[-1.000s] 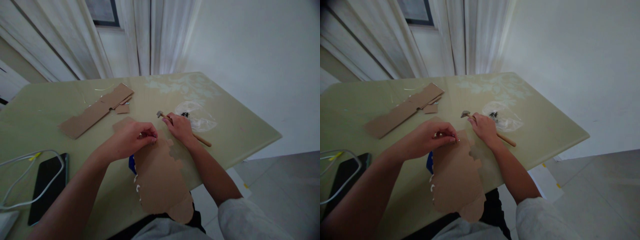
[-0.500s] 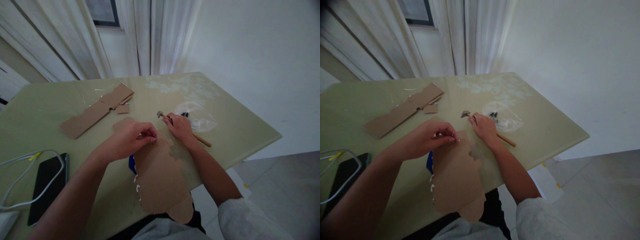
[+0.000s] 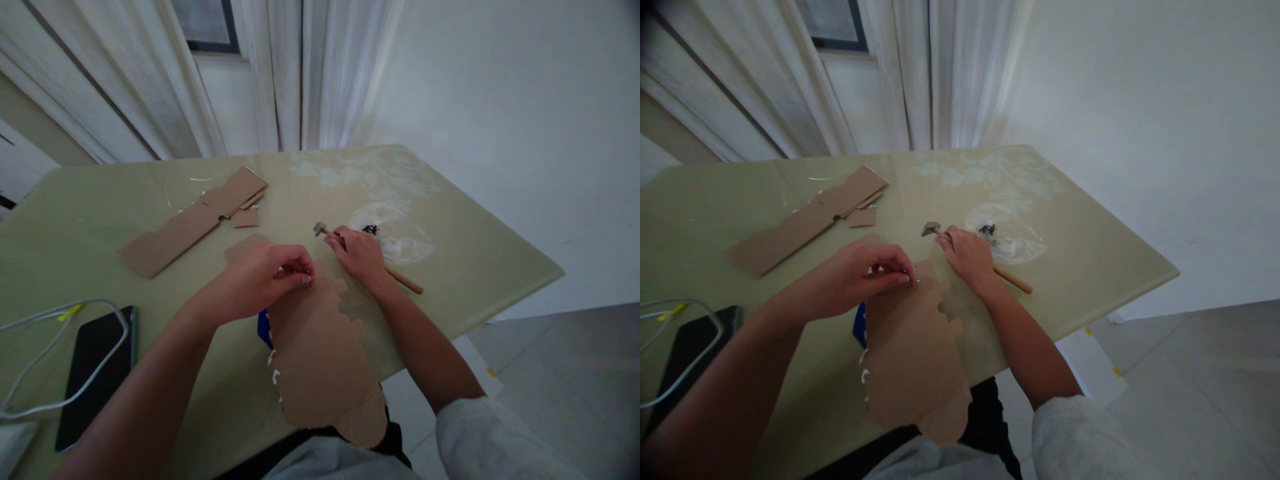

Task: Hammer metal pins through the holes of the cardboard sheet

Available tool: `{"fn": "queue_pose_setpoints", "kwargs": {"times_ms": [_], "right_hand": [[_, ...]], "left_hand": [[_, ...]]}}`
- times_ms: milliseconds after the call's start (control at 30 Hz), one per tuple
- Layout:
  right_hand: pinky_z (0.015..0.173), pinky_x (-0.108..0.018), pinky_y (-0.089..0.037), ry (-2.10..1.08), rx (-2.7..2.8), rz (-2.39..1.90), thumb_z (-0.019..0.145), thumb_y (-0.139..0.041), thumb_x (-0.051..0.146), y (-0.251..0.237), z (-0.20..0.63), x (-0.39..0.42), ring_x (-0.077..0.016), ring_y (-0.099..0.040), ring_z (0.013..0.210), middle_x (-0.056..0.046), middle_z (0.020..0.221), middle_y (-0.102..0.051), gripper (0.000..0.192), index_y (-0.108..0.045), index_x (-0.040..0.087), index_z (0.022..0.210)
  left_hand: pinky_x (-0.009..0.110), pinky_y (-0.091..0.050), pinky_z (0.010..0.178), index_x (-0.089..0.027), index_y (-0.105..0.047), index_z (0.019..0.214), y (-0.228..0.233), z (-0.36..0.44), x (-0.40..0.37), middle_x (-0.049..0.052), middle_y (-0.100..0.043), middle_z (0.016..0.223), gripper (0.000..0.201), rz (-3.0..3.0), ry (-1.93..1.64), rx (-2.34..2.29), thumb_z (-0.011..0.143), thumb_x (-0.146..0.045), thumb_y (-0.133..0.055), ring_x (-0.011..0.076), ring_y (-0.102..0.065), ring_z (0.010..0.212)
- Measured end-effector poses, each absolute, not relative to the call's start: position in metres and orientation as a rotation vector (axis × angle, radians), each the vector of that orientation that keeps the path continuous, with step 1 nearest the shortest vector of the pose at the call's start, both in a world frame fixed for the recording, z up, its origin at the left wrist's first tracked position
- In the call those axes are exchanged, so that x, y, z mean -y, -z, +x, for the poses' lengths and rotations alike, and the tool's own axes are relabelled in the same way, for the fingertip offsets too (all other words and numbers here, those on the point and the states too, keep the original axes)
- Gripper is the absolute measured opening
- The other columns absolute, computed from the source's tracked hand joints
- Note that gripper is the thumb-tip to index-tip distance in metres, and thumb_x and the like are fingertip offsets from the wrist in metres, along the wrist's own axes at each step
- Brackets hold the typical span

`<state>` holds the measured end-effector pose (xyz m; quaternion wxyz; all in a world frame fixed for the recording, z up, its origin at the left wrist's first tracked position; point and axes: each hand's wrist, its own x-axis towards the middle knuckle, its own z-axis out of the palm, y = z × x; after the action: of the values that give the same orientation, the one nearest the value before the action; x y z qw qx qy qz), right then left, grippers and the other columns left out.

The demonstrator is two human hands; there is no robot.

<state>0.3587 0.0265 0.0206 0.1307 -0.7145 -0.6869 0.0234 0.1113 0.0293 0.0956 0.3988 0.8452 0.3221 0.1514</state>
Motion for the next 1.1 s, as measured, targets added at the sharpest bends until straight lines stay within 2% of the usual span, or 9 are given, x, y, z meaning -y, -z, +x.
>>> {"fn": "queue_pose_setpoints", "kwargs": {"times_ms": [1100], "right_hand": [[0.07,-0.032,-0.039,-0.043,2.016,-2.067,0.112,-0.053,0.052,-0.0194,0.3591,-0.0269,-0.0269,-0.076,0.09,-0.01,0.099,-0.083,0.038,-0.077,0.023,0.114]], "left_hand": [[0.026,-0.052,0.077,-0.024,-0.077,0.098,-0.0945,0.1113,-0.0285,-0.001,-0.081,0.093,0.009,2.193,-0.396,-0.813,0.098,-0.025,-0.068,0.0163,-0.073,0.085]]}}
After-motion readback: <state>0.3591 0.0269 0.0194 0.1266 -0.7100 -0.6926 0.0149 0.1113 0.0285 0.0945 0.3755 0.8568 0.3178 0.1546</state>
